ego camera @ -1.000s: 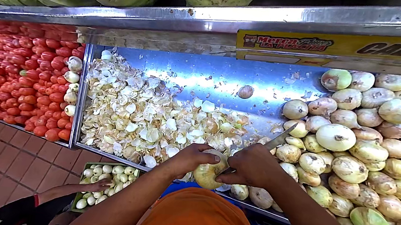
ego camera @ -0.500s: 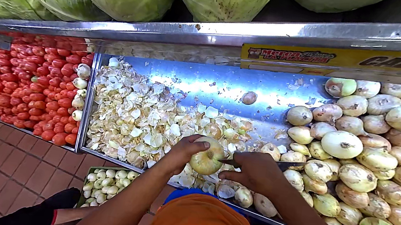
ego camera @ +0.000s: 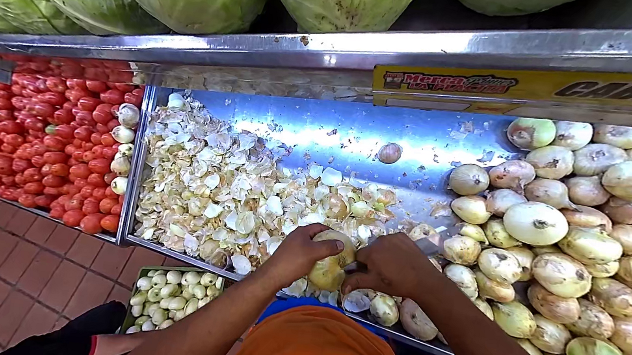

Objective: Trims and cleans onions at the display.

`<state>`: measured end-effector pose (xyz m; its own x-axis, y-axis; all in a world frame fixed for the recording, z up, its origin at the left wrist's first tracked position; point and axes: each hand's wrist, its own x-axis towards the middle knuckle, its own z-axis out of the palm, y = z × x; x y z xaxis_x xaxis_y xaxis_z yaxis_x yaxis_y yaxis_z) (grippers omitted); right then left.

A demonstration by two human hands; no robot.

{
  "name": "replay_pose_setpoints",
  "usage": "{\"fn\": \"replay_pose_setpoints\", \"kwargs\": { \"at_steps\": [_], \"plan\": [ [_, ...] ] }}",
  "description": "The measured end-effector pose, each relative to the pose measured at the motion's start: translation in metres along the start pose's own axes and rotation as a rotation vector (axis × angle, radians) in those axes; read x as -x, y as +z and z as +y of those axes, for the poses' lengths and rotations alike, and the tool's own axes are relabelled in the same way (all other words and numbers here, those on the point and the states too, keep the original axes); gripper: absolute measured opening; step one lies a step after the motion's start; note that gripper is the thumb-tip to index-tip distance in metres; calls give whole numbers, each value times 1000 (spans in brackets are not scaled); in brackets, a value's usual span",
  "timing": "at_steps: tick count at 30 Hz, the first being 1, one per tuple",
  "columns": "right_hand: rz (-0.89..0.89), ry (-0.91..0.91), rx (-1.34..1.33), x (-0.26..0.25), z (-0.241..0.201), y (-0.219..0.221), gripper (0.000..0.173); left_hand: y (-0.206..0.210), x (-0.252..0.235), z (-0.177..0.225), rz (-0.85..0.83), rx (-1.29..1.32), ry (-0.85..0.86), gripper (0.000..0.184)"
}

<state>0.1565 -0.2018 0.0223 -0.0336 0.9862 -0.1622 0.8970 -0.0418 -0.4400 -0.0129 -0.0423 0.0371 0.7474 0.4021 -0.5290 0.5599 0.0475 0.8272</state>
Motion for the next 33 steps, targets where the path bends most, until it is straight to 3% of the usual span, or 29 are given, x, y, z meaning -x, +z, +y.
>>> {"fn": "replay_pose_setpoints", "kwargs": {
  "at_steps": [6,10,17,27,31,33],
  "plan": [
    [149,-131,120,-9,13,21,81,15,0,-5,146,-300,-23,40],
    [96,-178,108,-14,26,26,79,18,-10,-11,160,-281,-31,38],
    [212,-154,108,-20,45,29,73,19,-30,-6,212,-161,-14,33],
    [106,-51,203,-24,60,25,75,28,-64,-19,394,-169,-60,37],
    [-6,-122,77,-14,31,33,74,-27,-102,-36,572,182,-179,58],
    [-35,-48,41,-15,35,37,60,-53,-98,-22,488,374,-145,54]
  ]
}}
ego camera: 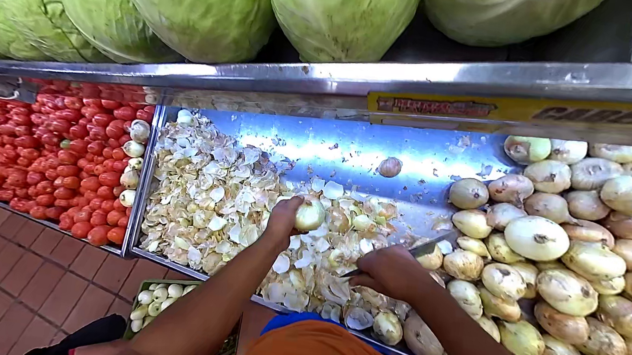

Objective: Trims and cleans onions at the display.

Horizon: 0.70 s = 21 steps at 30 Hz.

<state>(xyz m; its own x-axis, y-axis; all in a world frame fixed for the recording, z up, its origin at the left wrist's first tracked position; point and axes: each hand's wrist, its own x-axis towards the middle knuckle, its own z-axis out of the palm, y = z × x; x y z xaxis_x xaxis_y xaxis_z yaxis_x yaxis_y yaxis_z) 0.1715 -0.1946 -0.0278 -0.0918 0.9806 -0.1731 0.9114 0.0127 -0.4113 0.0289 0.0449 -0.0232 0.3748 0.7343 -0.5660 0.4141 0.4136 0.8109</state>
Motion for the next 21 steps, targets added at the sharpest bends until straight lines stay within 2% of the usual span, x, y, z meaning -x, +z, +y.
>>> {"fn": "replay_pose_setpoints", "kwargs": {
  "at_steps": [2,6,10,12,16,21],
  "plan": [
    [-25,113,-72,-1,6,-1,48,-8,17,11,-124,79,2,47],
    [67,207,-117,-1,2,-19,56,-3,45,11,-273,40,73,40],
    [212,180,-42,-5,0,-34,63,0,69,11,-403,-113,121,42],
    [198,179,0,-8,-3,-40,65,-3,73,7,-440,-209,136,45],
    [158,111,79,-12,-11,-43,72,4,80,21,-457,-298,106,37],
    [109,-19,120,-19,-11,-26,78,9,74,21,-456,-484,-31,42]
  ]
}}
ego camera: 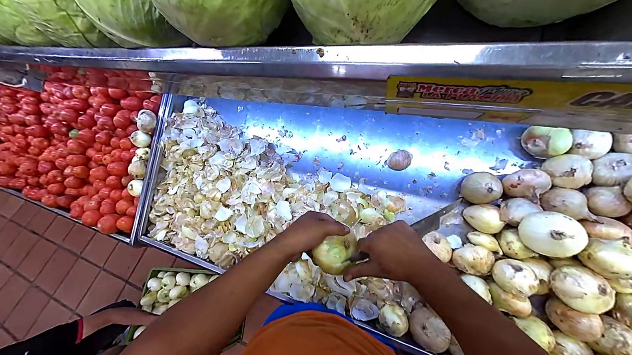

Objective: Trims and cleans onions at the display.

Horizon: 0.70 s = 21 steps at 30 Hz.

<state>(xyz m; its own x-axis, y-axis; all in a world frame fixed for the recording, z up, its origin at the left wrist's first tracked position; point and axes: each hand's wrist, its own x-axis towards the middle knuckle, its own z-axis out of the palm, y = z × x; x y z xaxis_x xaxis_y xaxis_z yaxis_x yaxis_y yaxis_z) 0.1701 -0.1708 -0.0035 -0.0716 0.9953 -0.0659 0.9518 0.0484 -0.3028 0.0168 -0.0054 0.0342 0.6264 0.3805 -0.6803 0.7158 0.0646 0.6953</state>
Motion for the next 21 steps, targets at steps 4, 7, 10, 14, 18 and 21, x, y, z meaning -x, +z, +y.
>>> {"fn": "replay_pose_setpoints", "kwargs": {
  "at_steps": [4,7,10,14,18,21],
  "plan": [
    [50,-37,-25,1,2,11,79,0,-8,4,-46,145,-174,47],
    [208,-8,4,3,6,20,76,4,-12,1,23,319,-188,48],
    [252,-29,3,7,6,23,76,7,-23,-5,195,624,-167,46],
    [62,-5,-103,14,-19,19,73,-20,-36,-11,241,868,-97,56],
    [-161,239,-255,13,-14,4,57,-28,-16,-14,165,705,-31,65],
    [-139,341,-247,16,-12,-1,59,-25,-4,-14,119,691,45,53]
  ]
}}
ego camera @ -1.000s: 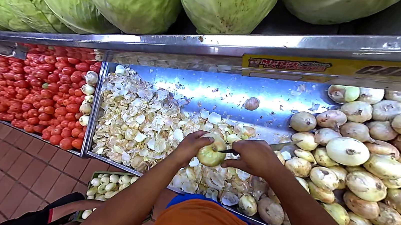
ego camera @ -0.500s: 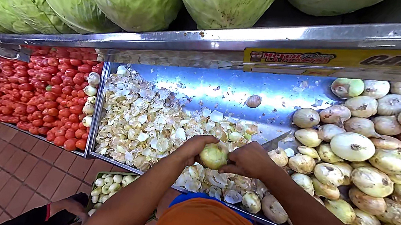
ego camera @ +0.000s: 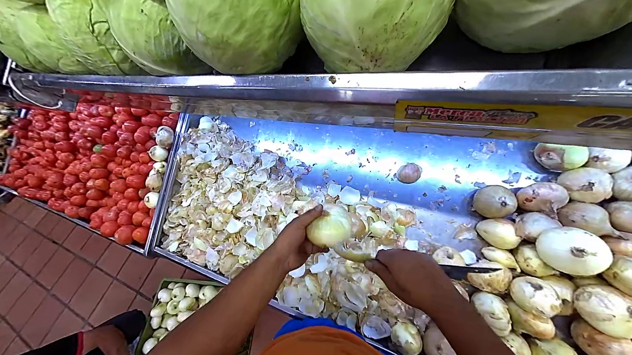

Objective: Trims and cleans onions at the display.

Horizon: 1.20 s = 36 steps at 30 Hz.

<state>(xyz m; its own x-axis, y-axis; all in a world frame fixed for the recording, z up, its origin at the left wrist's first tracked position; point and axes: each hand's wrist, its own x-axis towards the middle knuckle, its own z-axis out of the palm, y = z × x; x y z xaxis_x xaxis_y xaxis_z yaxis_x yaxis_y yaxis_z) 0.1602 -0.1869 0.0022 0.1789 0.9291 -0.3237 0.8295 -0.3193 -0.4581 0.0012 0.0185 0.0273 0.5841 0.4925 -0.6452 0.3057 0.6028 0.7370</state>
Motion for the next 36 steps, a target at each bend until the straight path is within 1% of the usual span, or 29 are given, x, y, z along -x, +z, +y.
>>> {"fn": "replay_pose_setpoints", "kwargs": {
  "at_steps": [1,2,4,9,14,18,20,23,26,29,31,33,34,35,36],
  "plan": [
    [16,37,40,1,-1,-1,62,0,1,-2,-21,12,17,45],
    [14,68,77,1,-2,-3,64,0,3,-3,-44,2,31,42],
    [12,83,81,1,-6,-7,70,1,7,-4,-82,-61,59,42],
    [92,86,34,-6,-18,-14,75,5,12,-6,-123,-164,100,46],
    [1,130,67,-10,-26,-20,80,11,16,-7,-135,-198,133,47],
    [-48,73,49,-19,-22,-15,81,23,16,-19,-41,-278,141,45],
    [-31,12,60,-25,-17,-10,81,30,15,-31,19,-301,164,46],
    [23,-136,153,-34,-6,-1,80,37,12,-42,93,-344,183,48],
    [32,-281,203,-44,9,9,77,41,7,-51,123,-469,157,47],
    [34,-337,199,-53,24,23,74,38,-14,-68,168,-547,122,47],
    [-37,-364,177,-55,24,30,77,29,-40,-78,258,-529,87,52],
    [-164,-416,127,-47,7,43,79,13,-65,-69,398,-457,35,66],
    [-205,-424,106,-41,-1,52,78,2,-74,-60,436,-399,20,69],
    [-227,-389,76,-37,-5,55,73,-6,-80,-47,426,-337,9,69],
    [-236,-307,33,-36,-5,53,62,-13,-81,-32,368,-270,-5,65]
  ]
}}
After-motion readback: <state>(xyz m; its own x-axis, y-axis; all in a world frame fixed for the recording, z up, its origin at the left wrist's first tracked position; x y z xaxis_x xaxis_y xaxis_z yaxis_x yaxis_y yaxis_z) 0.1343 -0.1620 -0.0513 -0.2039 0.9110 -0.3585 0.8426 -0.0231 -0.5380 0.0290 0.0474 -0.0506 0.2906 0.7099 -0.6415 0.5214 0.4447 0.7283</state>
